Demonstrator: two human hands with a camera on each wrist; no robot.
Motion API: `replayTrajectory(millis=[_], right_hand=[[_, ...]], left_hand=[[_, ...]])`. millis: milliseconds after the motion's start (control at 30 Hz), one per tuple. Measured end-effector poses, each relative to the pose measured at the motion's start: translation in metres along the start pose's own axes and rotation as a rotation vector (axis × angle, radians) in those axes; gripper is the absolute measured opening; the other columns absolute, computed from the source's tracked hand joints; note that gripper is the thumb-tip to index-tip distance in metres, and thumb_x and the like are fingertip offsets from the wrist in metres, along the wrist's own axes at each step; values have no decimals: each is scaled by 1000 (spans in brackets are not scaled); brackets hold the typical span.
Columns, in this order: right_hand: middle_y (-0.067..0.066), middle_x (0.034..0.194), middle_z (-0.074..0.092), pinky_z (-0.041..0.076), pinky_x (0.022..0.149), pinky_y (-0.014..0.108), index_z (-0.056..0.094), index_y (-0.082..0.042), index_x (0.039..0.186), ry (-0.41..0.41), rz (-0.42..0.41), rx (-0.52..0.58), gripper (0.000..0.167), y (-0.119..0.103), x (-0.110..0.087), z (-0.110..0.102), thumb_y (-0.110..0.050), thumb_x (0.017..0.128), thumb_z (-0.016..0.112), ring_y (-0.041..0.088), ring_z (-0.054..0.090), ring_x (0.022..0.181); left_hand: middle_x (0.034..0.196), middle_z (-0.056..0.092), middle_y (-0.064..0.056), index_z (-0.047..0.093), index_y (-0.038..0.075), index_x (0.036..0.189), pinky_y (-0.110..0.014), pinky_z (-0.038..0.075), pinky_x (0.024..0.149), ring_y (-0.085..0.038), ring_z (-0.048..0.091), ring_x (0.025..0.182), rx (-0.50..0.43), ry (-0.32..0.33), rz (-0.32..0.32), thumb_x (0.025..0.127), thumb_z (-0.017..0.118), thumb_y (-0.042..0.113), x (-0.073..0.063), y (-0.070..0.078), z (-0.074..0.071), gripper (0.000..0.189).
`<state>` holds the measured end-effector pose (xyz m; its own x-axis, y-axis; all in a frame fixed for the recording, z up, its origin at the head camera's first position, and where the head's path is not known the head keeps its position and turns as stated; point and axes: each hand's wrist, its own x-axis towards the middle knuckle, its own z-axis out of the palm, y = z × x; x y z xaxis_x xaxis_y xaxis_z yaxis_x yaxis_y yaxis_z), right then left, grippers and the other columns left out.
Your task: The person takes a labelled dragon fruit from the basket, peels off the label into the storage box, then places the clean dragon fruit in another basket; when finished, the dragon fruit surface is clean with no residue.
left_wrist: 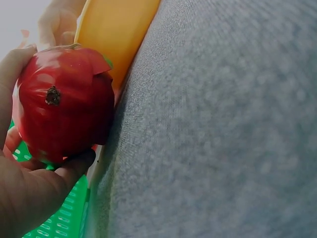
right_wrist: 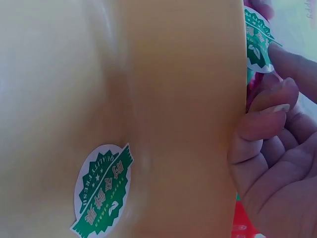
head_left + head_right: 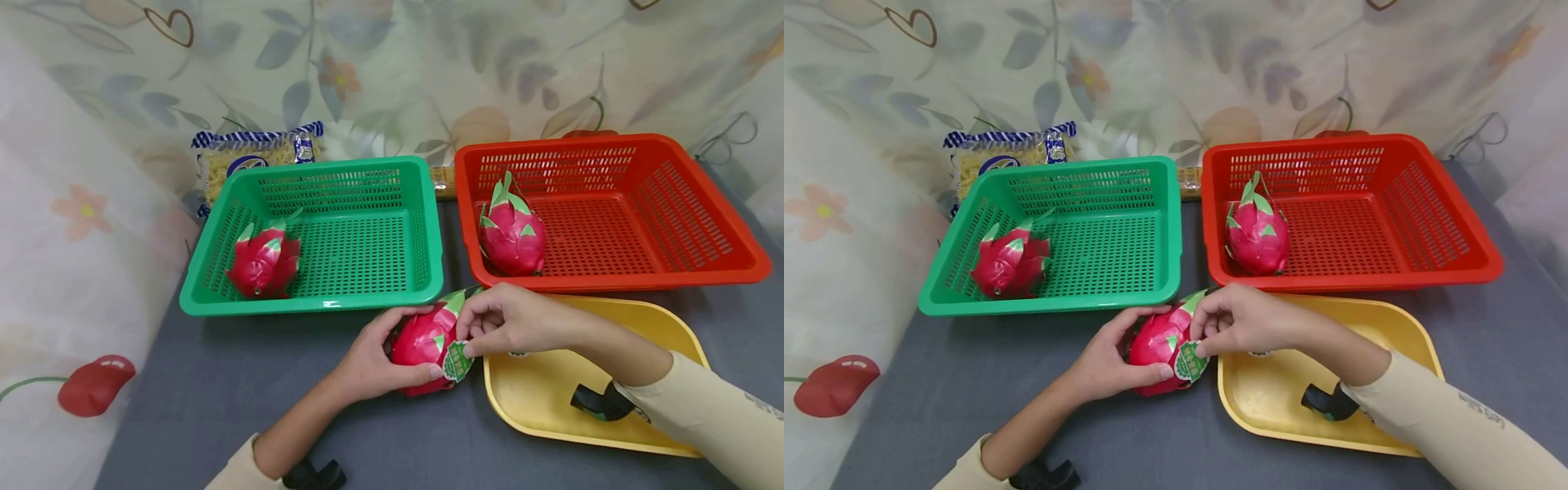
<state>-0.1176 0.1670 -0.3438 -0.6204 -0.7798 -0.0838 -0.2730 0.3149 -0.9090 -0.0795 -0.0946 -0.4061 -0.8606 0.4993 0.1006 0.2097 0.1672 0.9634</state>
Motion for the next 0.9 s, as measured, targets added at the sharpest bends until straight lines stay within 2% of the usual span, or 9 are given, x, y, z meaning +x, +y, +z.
replayTrajectory(millis=[133,267,400,733,900], right_hand=[[0,74,60,43,49,22,68,-9,92,41,63,-24,17,-4,-1,2,-14,84,82,11,52,59],[-3,72,59,41,50,22,69,-12,87,22,80,-76,15,-6,-2,2,-16,83,83,9,49,57],[-7,70,57,43,54,22,70,-15,83,-7,31,-104,11,-4,-2,0,-14,85,82,9,50,61],[-2,72,57,42,43,25,72,-14,85,5,-32,0,10,5,-3,0,-9,85,80,9,48,54],[-1,75,56,44,47,25,71,-16,85,30,-119,-15,11,8,-3,2,-9,86,79,13,50,59]], left_hand=[[139,53,8,53,24,139,-37,57,85,-18,54,119,-19,-8,15,79,84,27,0,-1,-1,68],[140,52,8,53,23,139,-37,57,85,-19,53,120,-24,-18,17,80,84,26,0,-2,-1,68],[140,52,8,53,23,140,-36,57,85,-18,53,121,-16,-21,10,79,84,25,1,-2,-1,68],[135,53,7,52,24,140,-36,58,83,-19,55,119,-31,-18,-31,79,85,26,1,-1,-3,69],[133,54,5,52,22,140,-36,58,83,-20,56,117,-43,-21,-57,78,85,24,3,-1,-6,70]])
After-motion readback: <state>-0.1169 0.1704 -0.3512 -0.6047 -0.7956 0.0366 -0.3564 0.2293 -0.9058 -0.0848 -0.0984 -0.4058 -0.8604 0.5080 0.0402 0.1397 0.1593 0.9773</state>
